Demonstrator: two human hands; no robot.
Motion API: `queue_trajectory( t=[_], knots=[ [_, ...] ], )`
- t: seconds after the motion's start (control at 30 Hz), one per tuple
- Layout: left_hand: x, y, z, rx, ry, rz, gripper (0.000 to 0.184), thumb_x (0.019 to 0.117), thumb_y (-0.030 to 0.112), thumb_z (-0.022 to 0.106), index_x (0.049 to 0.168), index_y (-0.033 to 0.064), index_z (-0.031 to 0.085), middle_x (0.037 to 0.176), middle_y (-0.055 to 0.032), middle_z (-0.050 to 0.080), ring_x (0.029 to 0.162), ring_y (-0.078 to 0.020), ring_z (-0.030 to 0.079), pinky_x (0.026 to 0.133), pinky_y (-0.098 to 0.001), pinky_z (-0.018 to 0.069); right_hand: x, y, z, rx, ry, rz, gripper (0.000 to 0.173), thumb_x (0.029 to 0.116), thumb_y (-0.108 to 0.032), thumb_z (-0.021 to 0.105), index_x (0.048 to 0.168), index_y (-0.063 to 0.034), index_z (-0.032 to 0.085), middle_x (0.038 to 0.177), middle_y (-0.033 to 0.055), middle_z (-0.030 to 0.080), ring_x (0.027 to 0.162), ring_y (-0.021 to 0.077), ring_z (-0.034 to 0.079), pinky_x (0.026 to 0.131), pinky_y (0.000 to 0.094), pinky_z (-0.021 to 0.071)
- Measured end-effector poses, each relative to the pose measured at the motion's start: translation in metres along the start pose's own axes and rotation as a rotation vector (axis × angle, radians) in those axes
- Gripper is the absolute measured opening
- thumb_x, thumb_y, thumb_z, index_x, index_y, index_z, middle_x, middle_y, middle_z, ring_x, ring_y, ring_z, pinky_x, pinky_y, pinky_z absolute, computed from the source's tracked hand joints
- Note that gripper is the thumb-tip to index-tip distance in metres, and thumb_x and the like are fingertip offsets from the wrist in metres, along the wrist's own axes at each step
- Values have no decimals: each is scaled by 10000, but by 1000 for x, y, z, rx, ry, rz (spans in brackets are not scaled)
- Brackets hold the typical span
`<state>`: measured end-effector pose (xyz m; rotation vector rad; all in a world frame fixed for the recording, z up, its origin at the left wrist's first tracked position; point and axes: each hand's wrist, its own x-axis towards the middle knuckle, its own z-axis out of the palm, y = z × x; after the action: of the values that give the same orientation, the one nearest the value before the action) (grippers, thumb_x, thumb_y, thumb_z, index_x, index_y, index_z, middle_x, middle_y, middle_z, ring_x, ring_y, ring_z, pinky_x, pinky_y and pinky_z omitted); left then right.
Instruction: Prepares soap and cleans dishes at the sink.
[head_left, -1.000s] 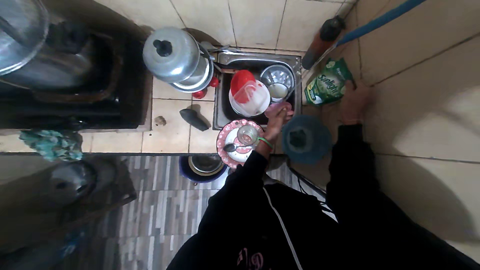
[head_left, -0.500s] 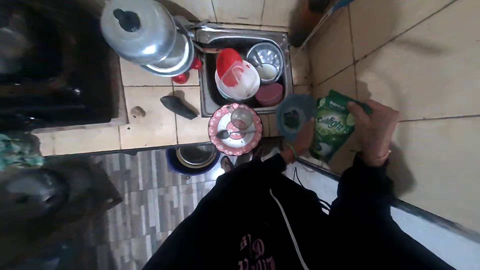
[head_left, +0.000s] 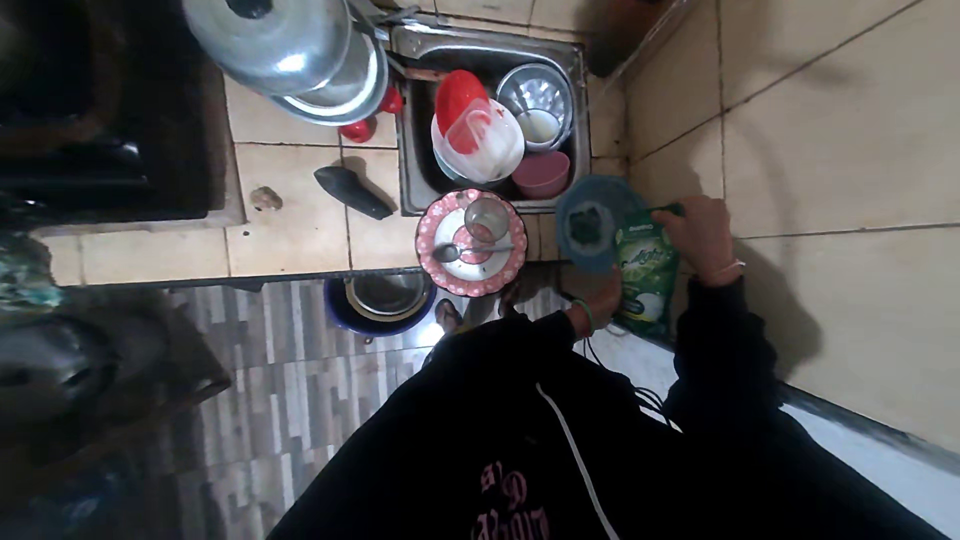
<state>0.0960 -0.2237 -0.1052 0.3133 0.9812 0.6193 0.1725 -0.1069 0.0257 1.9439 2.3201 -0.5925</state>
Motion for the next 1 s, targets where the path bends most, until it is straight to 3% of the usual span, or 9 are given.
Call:
queue_trajectory(
  t=[0.17, 0.3, 0.4, 0.67, 0.8, 1.0],
  knots=[
    [4, 1, -3, -14, 23, -22, 775, 1082, 567, 48, 1479, 22, 429, 1382, -264, 528, 1225, -342, 558, 991, -533, 488, 9, -1, 2, 14, -35, 21, 315, 1022, -249, 634, 1027, 58, 701, 950, 311, 671, 914, 517, 652, 766, 696, 491],
    [9, 2, -3, -60, 15, -34, 756, 1088, 554, 55, 1476, 19, 423, 1372, -261, 529, 1221, -335, 559, 997, -529, 490, 14, 1, 2, 10, -59, 33, 327, 1023, -250, 637, 1076, 66, 703, 1027, 329, 669, 994, 530, 641, 828, 704, 487],
    [7, 6, -1, -76, 34, -38, 756, 1090, 548, 58, 1472, 9, 428, 1358, -270, 539, 1210, -340, 569, 993, -530, 493, 16, 5, 4, 3, -40, -17, 324, 1015, -247, 646, 1012, 73, 700, 941, 322, 671, 918, 527, 654, 770, 699, 497],
    [8, 6, 1, -66, 48, -56, 760, 1090, 557, 75, 1445, 4, 456, 1329, -271, 554, 1184, -345, 578, 970, -535, 501, 21, 2, 3, 9, -61, 40, 333, 1005, -252, 659, 1022, 78, 696, 976, 322, 667, 954, 522, 643, 794, 702, 483],
    [2, 10, 2, -84, 55, -32, 753, 1092, 543, 73, 1444, -5, 452, 1299, -267, 564, 1142, -327, 595, 956, -505, 508, 34, -4, -2, -64, -126, 100, 352, 1010, -255, 652, 1071, 88, 704, 1056, 337, 674, 1064, 530, 630, 908, 698, 463],
    [-5, 15, 3, -57, 95, -22, 748, 1096, 530, 78, 1442, -17, 452, 1311, -283, 553, 1164, -343, 584, 973, -515, 497, 38, -3, -2, -39, -139, 113, 334, 1009, -249, 657, 1078, 74, 709, 1053, 330, 677, 1056, 522, 635, 907, 697, 465]
  ],
)
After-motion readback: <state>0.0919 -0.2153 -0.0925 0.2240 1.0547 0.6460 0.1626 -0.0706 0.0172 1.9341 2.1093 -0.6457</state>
